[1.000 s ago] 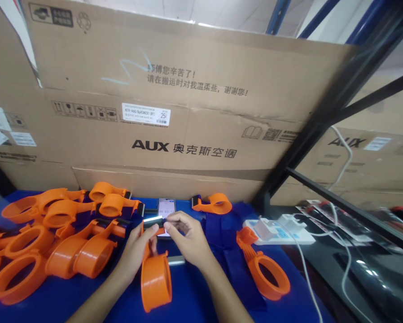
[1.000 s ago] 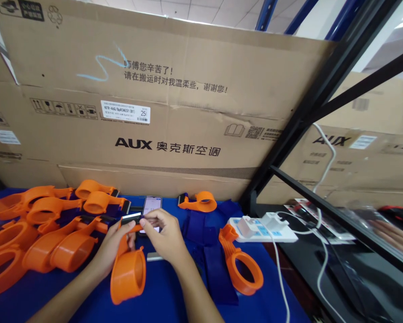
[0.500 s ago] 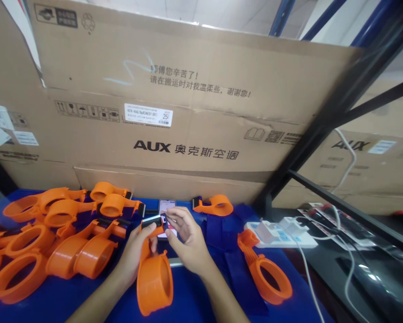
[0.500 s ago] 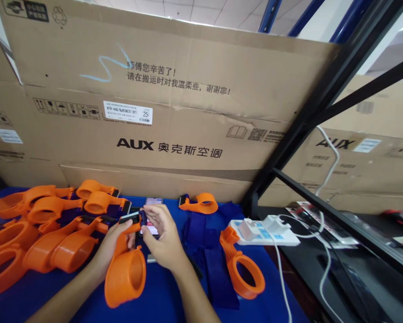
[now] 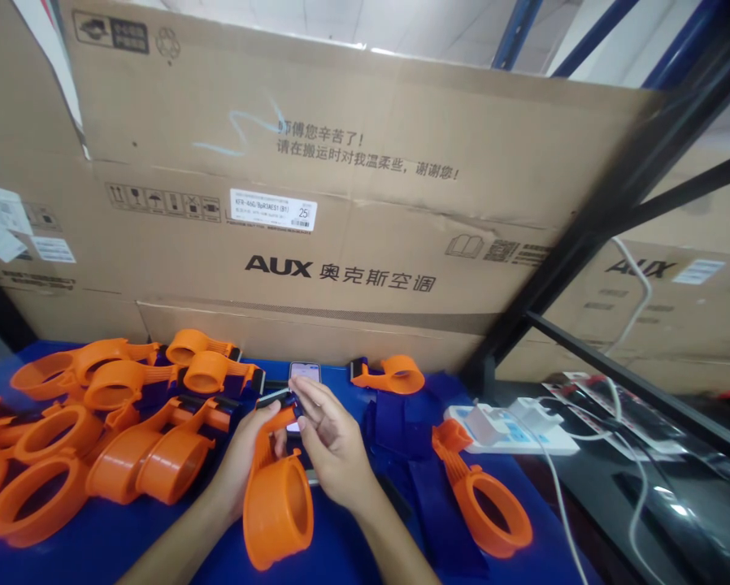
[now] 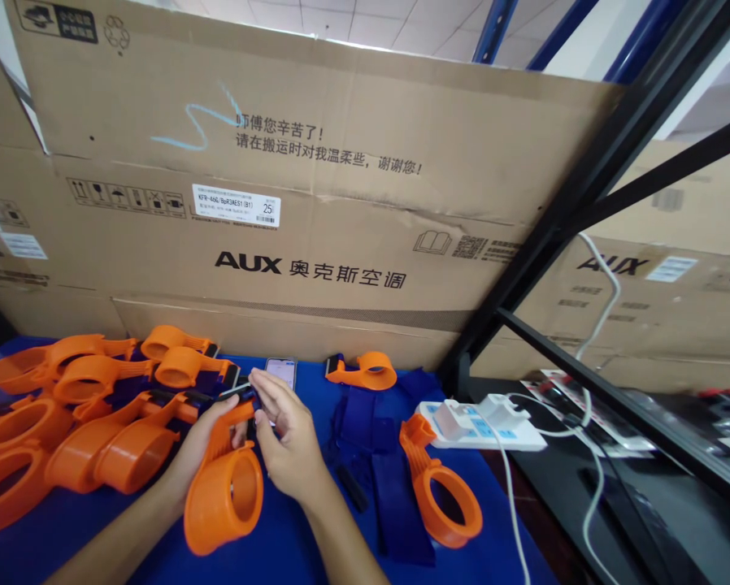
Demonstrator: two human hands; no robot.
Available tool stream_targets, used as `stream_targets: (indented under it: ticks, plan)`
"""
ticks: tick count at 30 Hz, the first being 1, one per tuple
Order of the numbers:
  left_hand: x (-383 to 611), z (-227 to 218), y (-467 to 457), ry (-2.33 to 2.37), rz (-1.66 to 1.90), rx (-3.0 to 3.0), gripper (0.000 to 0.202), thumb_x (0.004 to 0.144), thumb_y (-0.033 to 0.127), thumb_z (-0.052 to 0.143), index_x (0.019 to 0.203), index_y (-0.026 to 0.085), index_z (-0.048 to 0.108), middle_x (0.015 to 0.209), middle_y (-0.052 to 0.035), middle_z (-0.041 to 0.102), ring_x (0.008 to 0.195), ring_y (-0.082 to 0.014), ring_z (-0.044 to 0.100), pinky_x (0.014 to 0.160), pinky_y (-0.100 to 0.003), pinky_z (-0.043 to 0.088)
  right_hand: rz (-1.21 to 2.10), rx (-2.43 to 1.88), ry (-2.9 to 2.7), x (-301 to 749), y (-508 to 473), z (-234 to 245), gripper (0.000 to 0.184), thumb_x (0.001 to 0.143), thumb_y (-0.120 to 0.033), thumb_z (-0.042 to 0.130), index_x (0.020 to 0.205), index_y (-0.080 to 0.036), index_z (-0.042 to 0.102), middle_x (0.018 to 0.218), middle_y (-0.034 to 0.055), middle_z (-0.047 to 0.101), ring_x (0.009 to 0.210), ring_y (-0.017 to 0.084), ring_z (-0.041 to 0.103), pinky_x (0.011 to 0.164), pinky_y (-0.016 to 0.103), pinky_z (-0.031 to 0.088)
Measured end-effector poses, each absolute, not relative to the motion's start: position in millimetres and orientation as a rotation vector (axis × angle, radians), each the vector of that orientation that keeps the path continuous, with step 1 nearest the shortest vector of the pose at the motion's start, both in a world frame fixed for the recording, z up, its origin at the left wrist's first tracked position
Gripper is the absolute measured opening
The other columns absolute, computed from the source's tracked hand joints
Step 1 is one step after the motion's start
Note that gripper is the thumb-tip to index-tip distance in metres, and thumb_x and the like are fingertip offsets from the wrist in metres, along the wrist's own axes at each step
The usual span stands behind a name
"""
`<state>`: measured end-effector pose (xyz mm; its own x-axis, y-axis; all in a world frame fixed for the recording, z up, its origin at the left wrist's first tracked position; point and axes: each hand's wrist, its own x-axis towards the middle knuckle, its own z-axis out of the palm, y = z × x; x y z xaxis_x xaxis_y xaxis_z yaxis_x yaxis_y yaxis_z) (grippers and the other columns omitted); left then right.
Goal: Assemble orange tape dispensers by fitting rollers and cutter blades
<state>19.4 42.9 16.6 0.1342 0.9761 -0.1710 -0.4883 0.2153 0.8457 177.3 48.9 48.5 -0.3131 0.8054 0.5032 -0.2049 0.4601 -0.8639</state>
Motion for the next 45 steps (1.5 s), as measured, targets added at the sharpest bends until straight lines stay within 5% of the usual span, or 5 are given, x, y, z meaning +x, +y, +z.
stream_targets:
  ticks: [4,13,20,26,45]
  plan:
    - [21,20,40,0.863,1.286,0.746,0.046,0.085,0.051,0.072,0.057,0.018,0.057,0.049,0.0004,0.055,0.046,-0.0122,0.051,0.052,-0.024,0.043,1.094,-0.598,-1.580,177,48,48,0.042,0.101,-0.034,0.062,0.142,-0.031,0.061,0.151,0.0095,0.056,0.145,0.029,0.048,0.124,0.054,0.035]
    - [18,15,43,0.925,1.369,0.882,0.028,0.082,0.037,0.075,0.068,0.019,0.059,0.054,0.0025,0.058,0.052,-0.0136,0.055,0.058,-0.025,0.048,0.858,-0.796,-1.677,184,55,52,0.023,0.092,-0.021,0.067,0.114,-0.025,0.073,0.116,0.0087,0.070,0.104,0.022,0.071,0.091,0.036,0.061]
    - [16,15,45,0.967,1.328,0.912,0.028,0.082,0.037,0.072,0.066,0.019,0.058,0.053,0.0021,0.057,0.049,-0.0146,0.055,0.056,-0.027,0.049,0.797,-0.881,-1.779,190,56,55,0.004,0.091,-0.023,0.068,0.096,-0.022,0.067,0.095,0.0050,0.069,0.083,0.019,0.067,0.074,0.030,0.056]
    - [16,16,41,0.958,1.286,0.950,0.027,0.084,0.034,0.069,0.065,0.021,0.055,0.051,0.0034,0.055,0.047,-0.0149,0.056,0.056,-0.027,0.049,0.803,-0.880,-1.918,203,56,66,0.008,0.093,-0.027,0.068,0.089,-0.022,0.063,0.082,0.0012,0.064,0.071,0.017,0.058,0.067,0.029,0.048]
    - [11,13,36,0.884,1.161,1.008,0.010,0.082,0.026,0.064,0.076,0.021,0.058,0.048,0.0066,0.051,0.046,-0.0159,0.057,0.055,-0.027,0.048,0.932,-0.749,-2.081,210,47,82,0.015,0.092,-0.026,0.067,0.083,-0.023,0.055,0.082,-0.0002,0.054,0.077,0.017,0.050,0.070,0.029,0.042]
